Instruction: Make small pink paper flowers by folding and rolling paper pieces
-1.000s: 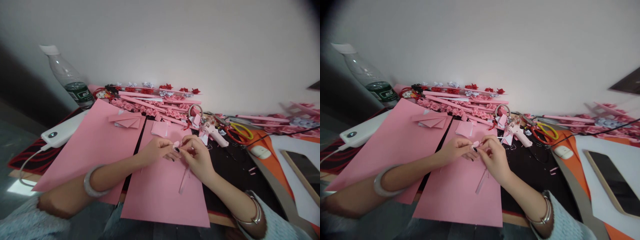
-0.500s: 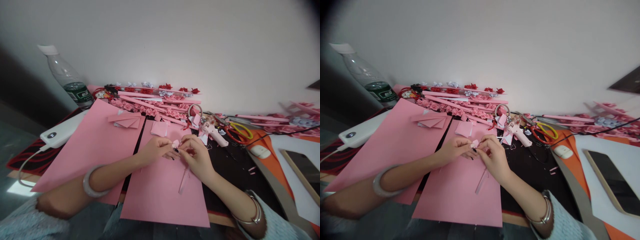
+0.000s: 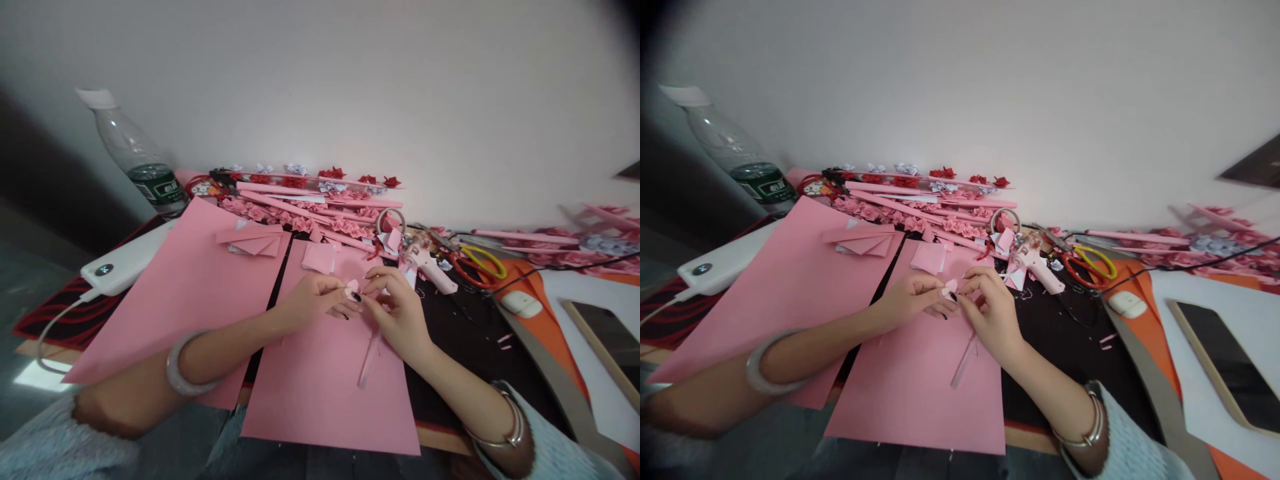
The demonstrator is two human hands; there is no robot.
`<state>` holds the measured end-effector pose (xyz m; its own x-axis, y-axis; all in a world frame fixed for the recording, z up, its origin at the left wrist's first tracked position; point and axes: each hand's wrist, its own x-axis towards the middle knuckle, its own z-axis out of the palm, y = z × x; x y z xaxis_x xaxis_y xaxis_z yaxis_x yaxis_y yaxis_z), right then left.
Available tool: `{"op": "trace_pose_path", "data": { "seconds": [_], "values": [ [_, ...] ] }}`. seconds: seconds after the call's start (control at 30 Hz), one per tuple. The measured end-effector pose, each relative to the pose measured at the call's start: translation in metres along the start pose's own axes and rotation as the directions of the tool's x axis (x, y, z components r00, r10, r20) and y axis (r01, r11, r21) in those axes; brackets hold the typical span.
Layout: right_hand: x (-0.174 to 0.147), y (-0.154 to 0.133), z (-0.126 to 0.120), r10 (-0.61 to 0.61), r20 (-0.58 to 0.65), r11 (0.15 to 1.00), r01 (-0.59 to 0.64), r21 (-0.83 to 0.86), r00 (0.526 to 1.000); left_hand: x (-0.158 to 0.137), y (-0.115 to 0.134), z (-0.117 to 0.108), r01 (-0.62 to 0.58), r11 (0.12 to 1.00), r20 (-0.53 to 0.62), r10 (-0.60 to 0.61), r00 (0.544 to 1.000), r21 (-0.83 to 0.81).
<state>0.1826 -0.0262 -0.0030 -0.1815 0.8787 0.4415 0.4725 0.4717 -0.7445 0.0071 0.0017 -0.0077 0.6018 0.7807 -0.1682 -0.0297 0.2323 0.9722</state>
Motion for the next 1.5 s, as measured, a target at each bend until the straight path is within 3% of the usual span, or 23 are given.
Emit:
{"op": "trace_pose_path", "data": {
  "seconds": [0.53,0.9,1.5],
  "values": [
    [0.002,-0.003,-0.006,-0.193,0.048,0.974,0.198,-0.115,0.98,0.0,0.003,0.001,0.004,1.0,-0.017,-0.004,1.0,-0.001],
    [0.001,-0.001,-0.004,-0.186,0.021,0.973,0.187,-0.132,0.982,0.001,-0.001,-0.002,-0.014,1.0,0.011,0.014,1.0,-0.002],
    [0.005,-0.001,-0.01,-0.189,0.103,0.973,0.201,-0.116,0.977,0.001,0.002,-0.001,0.042,0.998,-0.012,-0.043,0.999,-0.051]
  ]
}}
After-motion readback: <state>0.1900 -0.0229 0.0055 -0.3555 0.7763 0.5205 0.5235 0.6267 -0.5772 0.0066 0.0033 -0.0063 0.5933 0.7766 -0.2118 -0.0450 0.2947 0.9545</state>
